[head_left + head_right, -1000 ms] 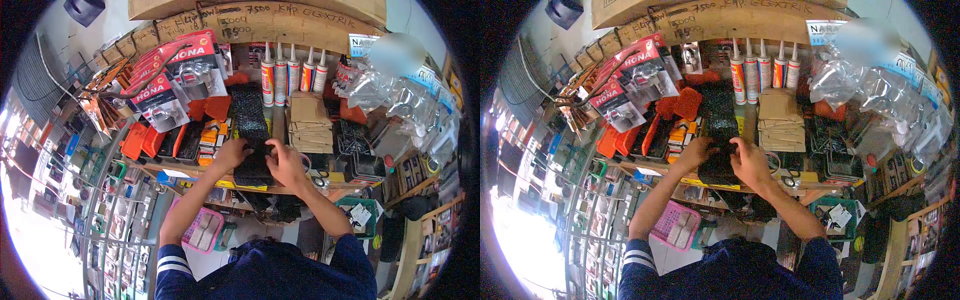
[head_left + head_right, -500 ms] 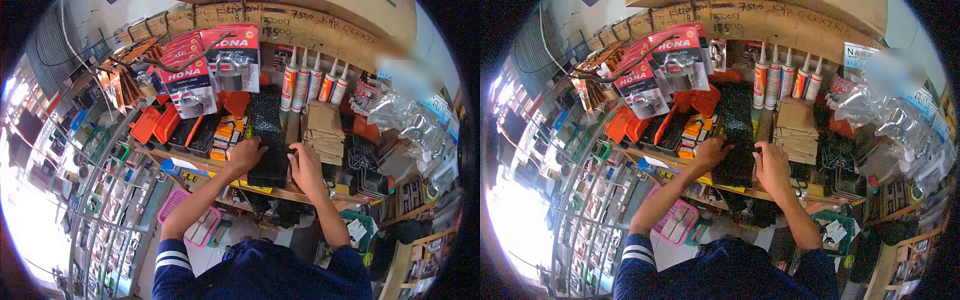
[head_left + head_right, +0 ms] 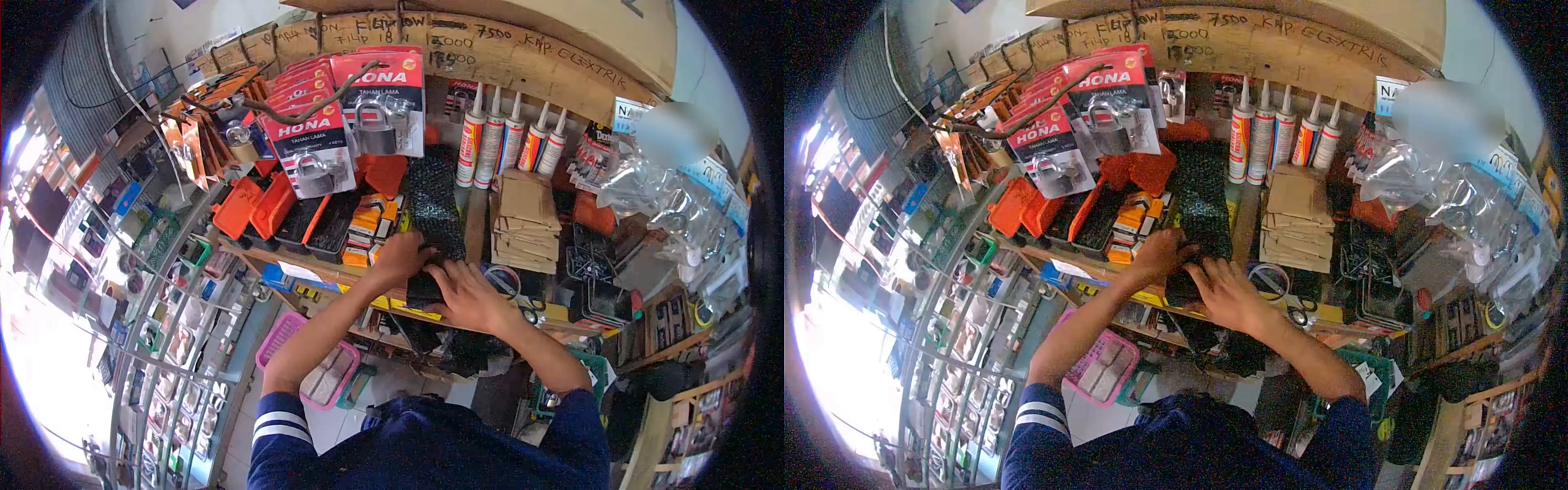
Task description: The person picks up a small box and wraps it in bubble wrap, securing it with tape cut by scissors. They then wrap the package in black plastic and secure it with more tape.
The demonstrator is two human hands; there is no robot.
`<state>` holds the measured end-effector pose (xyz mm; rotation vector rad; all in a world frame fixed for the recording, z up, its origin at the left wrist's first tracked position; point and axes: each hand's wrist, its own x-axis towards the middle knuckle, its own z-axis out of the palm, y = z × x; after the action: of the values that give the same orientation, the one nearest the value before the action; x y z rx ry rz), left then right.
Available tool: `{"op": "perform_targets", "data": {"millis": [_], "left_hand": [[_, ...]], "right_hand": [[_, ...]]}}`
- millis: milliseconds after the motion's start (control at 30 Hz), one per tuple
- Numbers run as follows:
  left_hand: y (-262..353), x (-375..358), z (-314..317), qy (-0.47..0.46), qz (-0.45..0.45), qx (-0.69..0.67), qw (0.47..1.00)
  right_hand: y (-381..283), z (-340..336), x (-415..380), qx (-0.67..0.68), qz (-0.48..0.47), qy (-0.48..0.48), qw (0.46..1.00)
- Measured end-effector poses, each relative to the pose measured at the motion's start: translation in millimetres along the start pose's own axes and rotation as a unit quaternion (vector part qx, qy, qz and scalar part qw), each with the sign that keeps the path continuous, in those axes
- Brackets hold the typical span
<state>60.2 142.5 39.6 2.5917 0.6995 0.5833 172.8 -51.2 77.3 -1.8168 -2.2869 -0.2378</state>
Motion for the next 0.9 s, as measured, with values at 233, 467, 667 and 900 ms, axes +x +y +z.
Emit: {"op": "perform_targets", "data": {"millis": [233, 467, 667, 900], "left_hand": [[12, 18, -19, 0.014, 0.075, -0.038, 0.996], [9, 53, -12, -0.226, -0.006, -0.072, 0.971], [13, 77, -26, -0.315, -0.008, -0.086, 0.945], [2, 86, -12, -0.286, -0.046, -0.101, 0.952]], "right_hand": [[18, -7, 14, 0.096, 0.0, -0.023, 0.995], [53, -12, 49, 0.234, 0.063, -0.227, 0.943], [85, -19, 85, 0.242, 0.036, -0.366, 0.898], [92, -34, 107, 0.102, 0.101, -0.462, 0.875]]}}
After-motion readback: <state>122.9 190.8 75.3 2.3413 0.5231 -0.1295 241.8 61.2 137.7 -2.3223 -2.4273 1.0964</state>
